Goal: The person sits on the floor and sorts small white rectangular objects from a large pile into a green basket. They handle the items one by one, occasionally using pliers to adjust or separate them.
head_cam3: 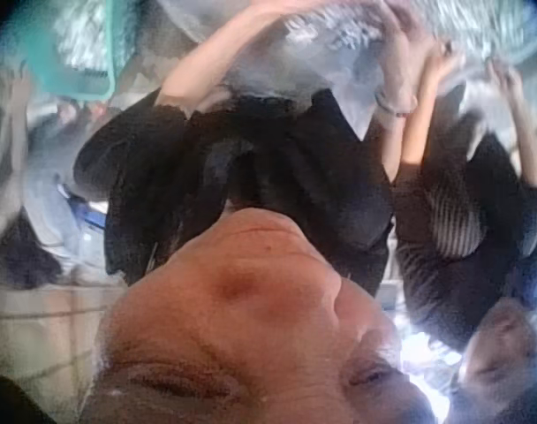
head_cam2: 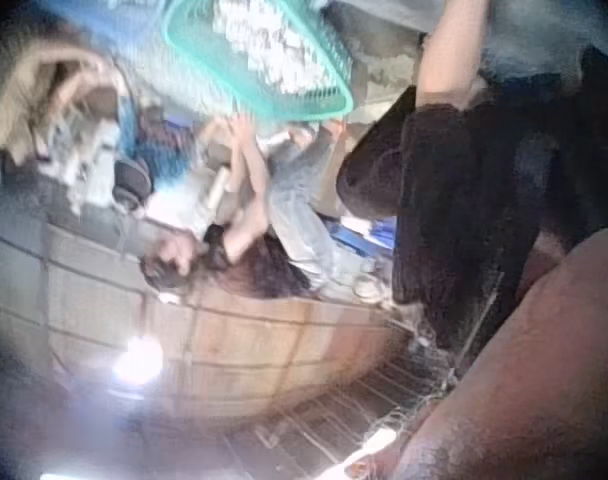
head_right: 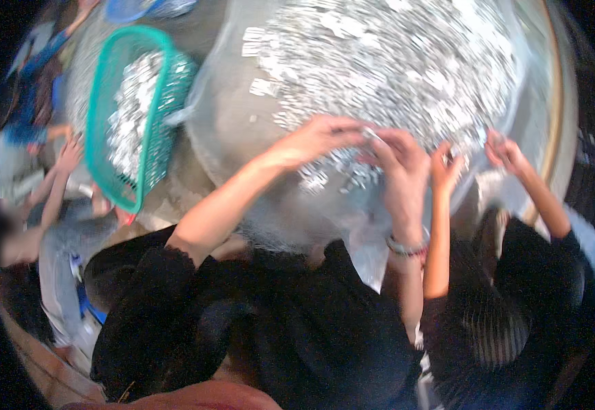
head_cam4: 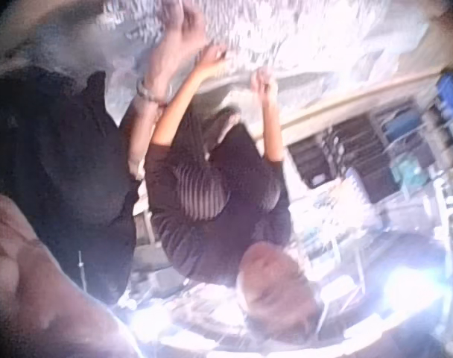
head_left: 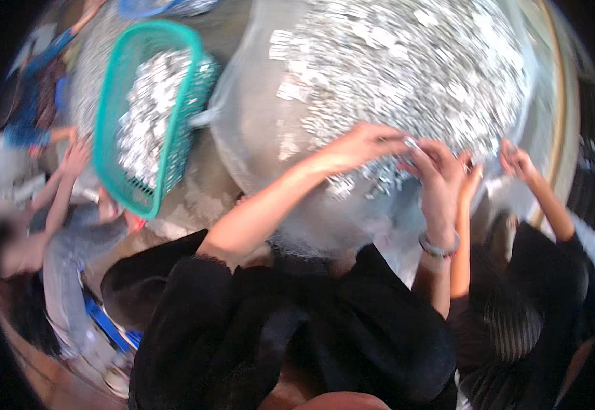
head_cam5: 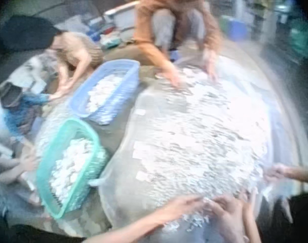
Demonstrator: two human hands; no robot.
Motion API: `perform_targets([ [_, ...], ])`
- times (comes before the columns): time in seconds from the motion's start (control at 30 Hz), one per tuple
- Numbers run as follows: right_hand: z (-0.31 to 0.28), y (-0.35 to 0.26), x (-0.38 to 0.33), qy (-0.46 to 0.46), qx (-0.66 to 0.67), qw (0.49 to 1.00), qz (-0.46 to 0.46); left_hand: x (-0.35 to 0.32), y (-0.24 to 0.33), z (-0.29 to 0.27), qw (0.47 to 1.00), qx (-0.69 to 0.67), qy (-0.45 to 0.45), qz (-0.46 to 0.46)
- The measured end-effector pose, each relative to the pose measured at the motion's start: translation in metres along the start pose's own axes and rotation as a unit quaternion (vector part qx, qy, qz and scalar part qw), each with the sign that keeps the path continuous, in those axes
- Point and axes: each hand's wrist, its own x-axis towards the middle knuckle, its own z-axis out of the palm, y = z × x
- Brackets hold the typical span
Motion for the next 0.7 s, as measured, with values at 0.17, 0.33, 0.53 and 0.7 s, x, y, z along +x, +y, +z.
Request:
perform_targets([
  [0.17, -0.017, 0.01, -0.006, 0.089, -0.123, 0.979, -0.134, 0.019, -0.012, 0.036, 0.99, 0.0, -0.039, 0.138],
  [0.33, -0.031, 0.001, -0.011, 0.066, -0.054, 0.992, -0.096, 0.019, 0.0, 0.049, 0.988, 0.082, 0.023, 0.125],
  [0.53, -0.047, -0.018, -0.005, 0.015, 0.041, 0.985, -0.169, 0.029, 0.022, 0.058, 0.981, 0.165, 0.034, 0.095],
  [0.7, -0.068, -0.002, -0.016, 0.0, -0.086, 0.996, -0.039, 0.027, 0.012, 0.046, 0.989, 0.115, -0.052, 0.073],
])
